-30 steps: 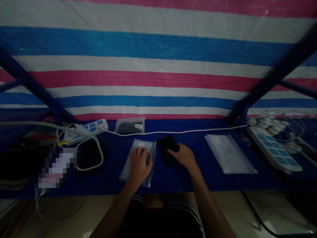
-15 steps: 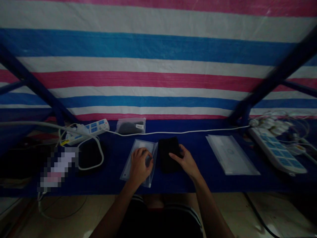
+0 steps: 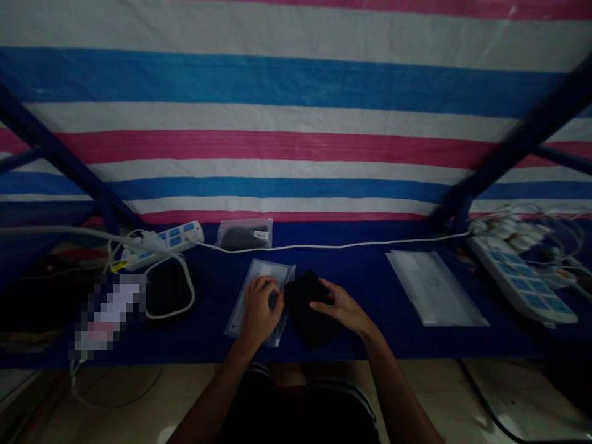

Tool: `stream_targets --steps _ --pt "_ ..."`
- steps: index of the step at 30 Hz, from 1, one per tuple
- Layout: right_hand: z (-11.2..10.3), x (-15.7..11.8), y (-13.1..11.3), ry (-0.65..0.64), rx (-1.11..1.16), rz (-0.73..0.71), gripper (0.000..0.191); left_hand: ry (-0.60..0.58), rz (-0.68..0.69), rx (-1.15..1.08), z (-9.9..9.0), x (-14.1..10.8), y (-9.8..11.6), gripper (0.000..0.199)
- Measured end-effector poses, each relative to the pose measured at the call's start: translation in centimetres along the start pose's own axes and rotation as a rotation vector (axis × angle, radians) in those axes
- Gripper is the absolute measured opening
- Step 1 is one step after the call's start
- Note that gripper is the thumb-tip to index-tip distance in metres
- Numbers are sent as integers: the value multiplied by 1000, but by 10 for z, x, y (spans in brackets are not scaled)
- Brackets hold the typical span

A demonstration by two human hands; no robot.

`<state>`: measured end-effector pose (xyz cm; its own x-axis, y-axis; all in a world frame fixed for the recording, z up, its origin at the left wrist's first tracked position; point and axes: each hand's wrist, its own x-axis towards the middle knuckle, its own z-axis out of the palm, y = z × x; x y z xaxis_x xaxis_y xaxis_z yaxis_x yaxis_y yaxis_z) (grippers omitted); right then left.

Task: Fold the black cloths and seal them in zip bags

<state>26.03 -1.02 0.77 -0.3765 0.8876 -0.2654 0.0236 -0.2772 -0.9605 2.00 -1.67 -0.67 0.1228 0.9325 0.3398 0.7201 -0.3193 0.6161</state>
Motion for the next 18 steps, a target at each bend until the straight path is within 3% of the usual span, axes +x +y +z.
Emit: stream_targets --steps 7,12,18 --pt "6 3 -5 45 -42 -15 66 85 28 -87 -2 0 0 12" --pt "16 13 9 271 -137 -75 59 75 91 -136 -5 -2 10 14" --pt "43 15 14 487 -334 -109 43 90 123 -216 -4 -2 14 14"
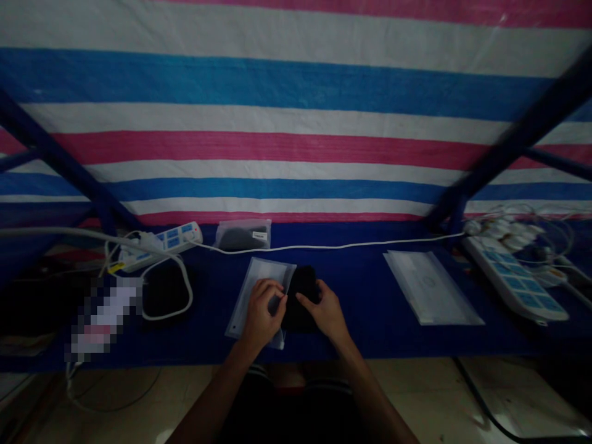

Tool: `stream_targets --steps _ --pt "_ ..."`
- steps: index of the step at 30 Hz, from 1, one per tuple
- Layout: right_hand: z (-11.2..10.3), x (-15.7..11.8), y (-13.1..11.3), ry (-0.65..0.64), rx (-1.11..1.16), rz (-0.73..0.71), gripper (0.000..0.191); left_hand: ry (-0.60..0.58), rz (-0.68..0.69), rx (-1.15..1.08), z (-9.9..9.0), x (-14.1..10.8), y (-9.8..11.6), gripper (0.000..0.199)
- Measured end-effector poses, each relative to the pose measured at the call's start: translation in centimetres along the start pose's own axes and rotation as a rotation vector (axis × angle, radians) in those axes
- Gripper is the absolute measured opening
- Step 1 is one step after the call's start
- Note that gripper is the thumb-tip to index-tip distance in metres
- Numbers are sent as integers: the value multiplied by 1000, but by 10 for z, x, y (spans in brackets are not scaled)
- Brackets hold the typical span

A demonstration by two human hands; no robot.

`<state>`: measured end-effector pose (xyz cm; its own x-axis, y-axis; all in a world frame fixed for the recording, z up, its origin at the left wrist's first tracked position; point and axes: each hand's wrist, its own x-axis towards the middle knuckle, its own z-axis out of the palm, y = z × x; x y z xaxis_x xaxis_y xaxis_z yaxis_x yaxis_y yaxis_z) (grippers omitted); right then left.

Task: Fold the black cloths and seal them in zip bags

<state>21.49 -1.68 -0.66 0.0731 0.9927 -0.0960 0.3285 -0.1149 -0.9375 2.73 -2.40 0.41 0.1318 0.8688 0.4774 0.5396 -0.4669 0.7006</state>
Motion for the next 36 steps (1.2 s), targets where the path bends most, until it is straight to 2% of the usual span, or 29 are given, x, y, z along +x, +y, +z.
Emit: stream_targets --steps 5,9,12,14,18,19,21,24,26,29,31,36 --pt "16 -11 -5 138 -64 -28 37 -67 57 -27 1 5 -2 15" --pt "15 -17 -9 216 -8 -34 48 -189 142 14 -3 17 -3 12" --pt "-4 -22 -14 65 -35 -53 47 -237 162 86 -9 27 -5 12" --pt "-25 -25 -17 -39 -188 -70 40 -269 150 132 -14 30 -5 13" --pt "-63 -26 -11 149 -417 -277 31 -300 105 209 -23 23 2 14" --pt "-69 -25 -9 142 -432 -353 30 -287 86 235 -24 17 5 16" --pt "-76 -21 -4 19 -454 -493 42 -240 39 296 -23 2 12 34" --pt "-76 -11 -3 -213 -508 -621 70 -187 -14 364 -16 -21 21 74" --pt "-72 -1 -4 -308 -542 -672 79 -181 -33 383 -10 -31 21 84" --pt "-66 11 -3 -384 -580 -725 81 -186 -34 394 -6 -33 14 77" --pt "-62 16 0 -390 -598 -725 77 -207 -13 383 -9 -28 7 71" --pt "-59 14 16 -245 -585 -654 67 -284 32 307 -21 -13 -6 61"
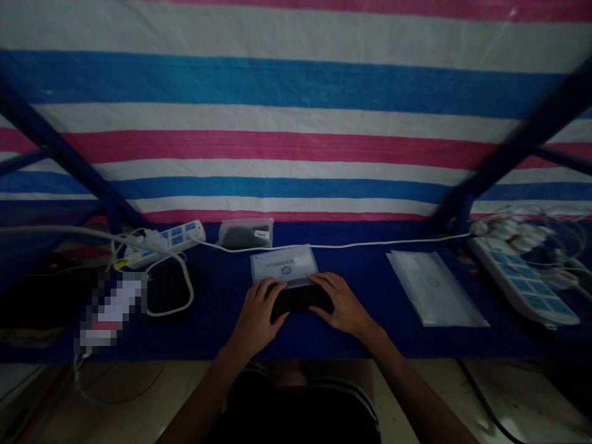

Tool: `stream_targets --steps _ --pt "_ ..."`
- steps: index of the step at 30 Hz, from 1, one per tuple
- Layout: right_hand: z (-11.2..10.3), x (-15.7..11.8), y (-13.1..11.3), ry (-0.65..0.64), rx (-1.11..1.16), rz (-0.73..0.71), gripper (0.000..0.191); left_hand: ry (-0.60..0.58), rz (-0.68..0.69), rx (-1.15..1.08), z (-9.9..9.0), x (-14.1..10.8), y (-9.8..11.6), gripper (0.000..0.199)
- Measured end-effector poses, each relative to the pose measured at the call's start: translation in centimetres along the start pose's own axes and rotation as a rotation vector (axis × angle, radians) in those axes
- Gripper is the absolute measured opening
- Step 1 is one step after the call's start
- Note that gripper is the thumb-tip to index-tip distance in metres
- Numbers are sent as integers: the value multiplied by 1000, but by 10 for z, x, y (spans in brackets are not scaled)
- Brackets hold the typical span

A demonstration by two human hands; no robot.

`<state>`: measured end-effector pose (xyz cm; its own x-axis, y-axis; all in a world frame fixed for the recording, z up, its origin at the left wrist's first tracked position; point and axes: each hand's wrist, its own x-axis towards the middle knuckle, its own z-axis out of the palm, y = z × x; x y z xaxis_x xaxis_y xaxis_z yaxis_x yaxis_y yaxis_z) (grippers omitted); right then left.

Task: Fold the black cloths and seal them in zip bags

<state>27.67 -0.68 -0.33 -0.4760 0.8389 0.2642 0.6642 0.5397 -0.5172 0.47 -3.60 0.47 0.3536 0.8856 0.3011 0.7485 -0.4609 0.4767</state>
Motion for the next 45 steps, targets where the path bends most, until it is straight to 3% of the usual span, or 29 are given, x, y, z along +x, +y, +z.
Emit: stream_targets --steps 7,11,13,20,29,38,45 --pt "5 -3 3 49 6 82 59 -52 67 -102 -7 13 -10 46" --pt "-3 -5 -1 20 35 30 65 -37 73 -106 -11 11 -13 55" --pt "-8 -7 -4 3 71 -8 69 -35 61 -118 -12 8 -15 50" --pt "-4 -5 -3 60 85 75 39 3 40 -146 -6 6 -22 41" --pt "-1 -3 -1 65 47 35 62 100 59 -141 3 7 -28 36" --pt "8 0 3 146 41 39 29 89 57 -106 2 5 -25 30" --pt "-2 -2 -8 97 35 34 20 49 71 -65 -6 4 -17 46"
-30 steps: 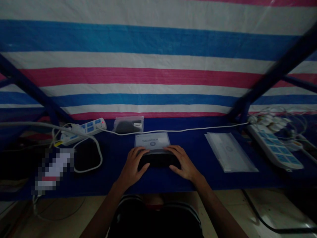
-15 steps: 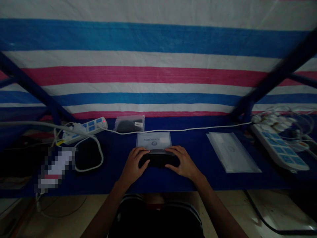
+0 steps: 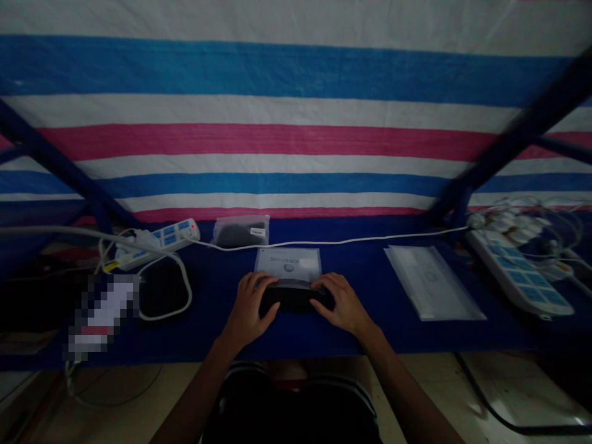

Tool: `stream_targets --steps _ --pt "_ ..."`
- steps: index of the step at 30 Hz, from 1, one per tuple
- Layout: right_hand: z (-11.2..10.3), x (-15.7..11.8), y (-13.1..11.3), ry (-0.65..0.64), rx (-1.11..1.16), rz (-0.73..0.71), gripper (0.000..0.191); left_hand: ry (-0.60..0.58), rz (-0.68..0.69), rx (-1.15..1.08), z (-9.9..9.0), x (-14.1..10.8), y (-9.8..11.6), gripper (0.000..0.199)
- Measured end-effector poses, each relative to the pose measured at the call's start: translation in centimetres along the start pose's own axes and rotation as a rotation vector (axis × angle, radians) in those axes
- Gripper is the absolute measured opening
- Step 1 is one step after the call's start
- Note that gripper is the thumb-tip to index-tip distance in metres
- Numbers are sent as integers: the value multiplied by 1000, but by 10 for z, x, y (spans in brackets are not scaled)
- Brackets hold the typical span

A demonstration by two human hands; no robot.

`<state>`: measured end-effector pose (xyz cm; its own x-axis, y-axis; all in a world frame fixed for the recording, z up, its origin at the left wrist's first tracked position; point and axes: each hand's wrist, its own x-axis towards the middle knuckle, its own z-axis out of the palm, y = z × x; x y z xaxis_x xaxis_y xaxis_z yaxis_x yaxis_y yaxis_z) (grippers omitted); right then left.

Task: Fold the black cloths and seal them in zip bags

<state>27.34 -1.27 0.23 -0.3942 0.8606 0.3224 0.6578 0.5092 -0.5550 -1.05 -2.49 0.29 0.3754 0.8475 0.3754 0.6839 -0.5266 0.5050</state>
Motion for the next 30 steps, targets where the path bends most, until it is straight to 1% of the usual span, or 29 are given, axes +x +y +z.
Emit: stream_targets --steps 4,9,13,15,20,22,25,28,30 --pt "-6 -1 -3 -28 49 -12 22 -3 0 -70 -1 1 -2 40" --pt "-4 -3 1 -14 41 -7 25 23 -16 -141 0 2 -4 33" --pt "-1 -2 1 -30 -9 -5 37 51 -49 -144 3 3 -6 24" --pt "0 -1 1 -33 -22 1 39 52 -60 -148 4 4 -7 21" --pt "7 3 2 7 -7 58 25 68 -116 -137 11 10 -4 16" --pt "12 4 1 33 4 85 19 93 -144 -114 15 12 -1 17" --pt "17 4 -1 63 26 113 15 108 -170 -94 20 13 3 20" --pt "19 4 -2 80 47 128 14 101 -156 -66 19 13 6 21" --pt "19 5 -3 82 53 138 13 100 -140 -6 15 14 6 25"
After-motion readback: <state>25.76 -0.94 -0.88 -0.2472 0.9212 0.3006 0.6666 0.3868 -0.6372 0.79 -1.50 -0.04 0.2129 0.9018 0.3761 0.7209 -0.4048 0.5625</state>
